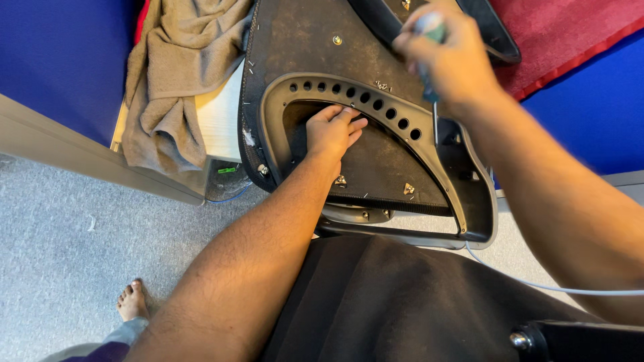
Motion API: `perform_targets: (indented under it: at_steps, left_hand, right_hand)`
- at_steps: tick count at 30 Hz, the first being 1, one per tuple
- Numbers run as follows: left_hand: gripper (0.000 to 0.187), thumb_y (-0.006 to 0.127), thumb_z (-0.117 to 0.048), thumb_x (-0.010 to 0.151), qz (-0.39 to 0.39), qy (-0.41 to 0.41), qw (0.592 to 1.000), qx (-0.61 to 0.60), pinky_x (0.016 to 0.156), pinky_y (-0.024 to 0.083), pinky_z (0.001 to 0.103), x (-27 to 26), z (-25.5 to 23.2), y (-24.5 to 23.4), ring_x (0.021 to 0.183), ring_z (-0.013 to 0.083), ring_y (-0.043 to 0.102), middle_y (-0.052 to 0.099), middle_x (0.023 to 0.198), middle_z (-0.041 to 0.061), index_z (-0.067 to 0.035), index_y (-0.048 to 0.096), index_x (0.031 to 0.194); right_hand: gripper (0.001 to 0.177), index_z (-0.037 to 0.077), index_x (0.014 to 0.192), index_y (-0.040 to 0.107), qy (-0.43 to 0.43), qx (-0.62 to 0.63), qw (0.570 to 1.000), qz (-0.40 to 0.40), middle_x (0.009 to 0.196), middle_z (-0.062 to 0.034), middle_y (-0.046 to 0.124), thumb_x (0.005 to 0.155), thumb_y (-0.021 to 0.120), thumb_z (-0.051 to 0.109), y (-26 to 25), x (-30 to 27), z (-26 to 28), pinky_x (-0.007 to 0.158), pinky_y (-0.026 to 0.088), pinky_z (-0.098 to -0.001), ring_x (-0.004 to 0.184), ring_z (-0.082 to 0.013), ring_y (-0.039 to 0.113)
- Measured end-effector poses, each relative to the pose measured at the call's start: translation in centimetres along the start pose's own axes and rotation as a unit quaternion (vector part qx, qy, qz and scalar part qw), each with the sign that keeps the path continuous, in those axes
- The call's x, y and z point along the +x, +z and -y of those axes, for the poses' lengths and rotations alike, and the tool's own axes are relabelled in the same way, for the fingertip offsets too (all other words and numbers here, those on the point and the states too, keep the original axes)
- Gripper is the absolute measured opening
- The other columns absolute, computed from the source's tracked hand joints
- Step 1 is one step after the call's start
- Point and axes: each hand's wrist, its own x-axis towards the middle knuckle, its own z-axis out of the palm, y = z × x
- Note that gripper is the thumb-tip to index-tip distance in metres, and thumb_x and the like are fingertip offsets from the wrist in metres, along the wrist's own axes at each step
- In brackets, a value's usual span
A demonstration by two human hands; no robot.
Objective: The person uses a screwdriver to fasten screws into a black plastic chair frame. They align the frame, insert screws, and tighten them one by one.
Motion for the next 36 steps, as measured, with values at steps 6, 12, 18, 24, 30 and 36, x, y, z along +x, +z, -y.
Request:
perform_targets:
  at_steps: [6,12,18,24,30,36]
  left_hand:
    - [0.02,0.065,-0.009,0.097,-0.046,0.015,0.999,0.018,0.087,0.062,0.033,0.3,0.4,0.7,0.09,0.0179,0.074,0.072,0.105,0.012,0.003,0.068,0.112]
    - [0.028,0.063,-0.013,0.097,-0.1,0.003,0.993,0.058,0.083,0.063,0.031,-0.3,-0.2,1.5,0.089,0.017,0.077,0.074,0.107,0.011,0.003,0.067,0.12]
    - [0.035,0.062,-0.015,0.098,-0.128,-0.005,0.99,0.06,0.081,0.062,0.031,-1.1,-1.0,2.2,0.088,0.0176,0.076,0.074,0.112,0.01,0.002,0.063,0.129]
    - [0.031,0.063,-0.017,0.098,-0.122,0.003,0.989,0.078,0.076,0.06,0.029,-1.4,-1.0,2.2,0.084,0.0146,0.075,0.075,0.109,0.01,0.001,0.067,0.123]
    - [0.024,0.064,-0.013,0.097,-0.124,-0.007,0.99,0.058,0.075,0.06,0.028,-1.2,-1.0,2.1,0.083,0.016,0.073,0.075,0.103,0.009,0.0,0.069,0.117]
    - [0.019,0.061,-0.013,0.099,-0.114,-0.022,0.991,0.061,0.08,0.06,0.028,-0.9,-1.2,1.9,0.085,0.0133,0.074,0.074,0.102,0.007,-0.001,0.071,0.111]
  right_hand:
    - [0.016,0.003,0.118,0.061,-0.038,0.237,0.97,-0.035,0.108,-0.0103,0.066,0.11,0.062,0.017,-5.8,-5.2,2.8,0.096,0.057,-0.0362,0.103,-0.02,0.068]
    - [0.018,0.004,0.119,0.064,0.064,0.078,0.984,-0.145,0.12,-0.0107,0.072,0.103,0.07,0.007,-4.7,-12.8,-0.1,0.083,0.053,-0.0268,0.092,-0.0121,0.063]
    - [0.03,0.002,0.117,0.064,0.133,-0.079,0.982,-0.104,0.111,-0.0117,0.071,0.091,0.079,0.003,-5.4,-17.6,-0.7,0.089,0.056,-0.0263,0.098,-0.0121,0.065]
    - [0.033,0.002,0.123,0.062,0.05,-0.007,0.994,-0.098,0.123,-0.01,0.069,0.092,0.075,0.001,-2.4,-17.6,-0.8,0.102,0.057,-0.0294,0.114,-0.0146,0.067]
    - [0.026,0.002,0.133,0.054,-0.063,0.078,0.985,-0.142,0.136,-0.0125,0.069,0.11,0.067,0.004,-1.1,-16.3,1.3,0.114,0.056,-0.0329,0.119,-0.0164,0.067]
    - [0.023,0.001,0.131,0.049,-0.109,0.039,0.985,-0.124,0.133,-0.0148,0.067,0.117,0.066,0.006,0.0,-14.3,1.7,0.112,0.055,-0.0307,0.122,-0.0169,0.066]
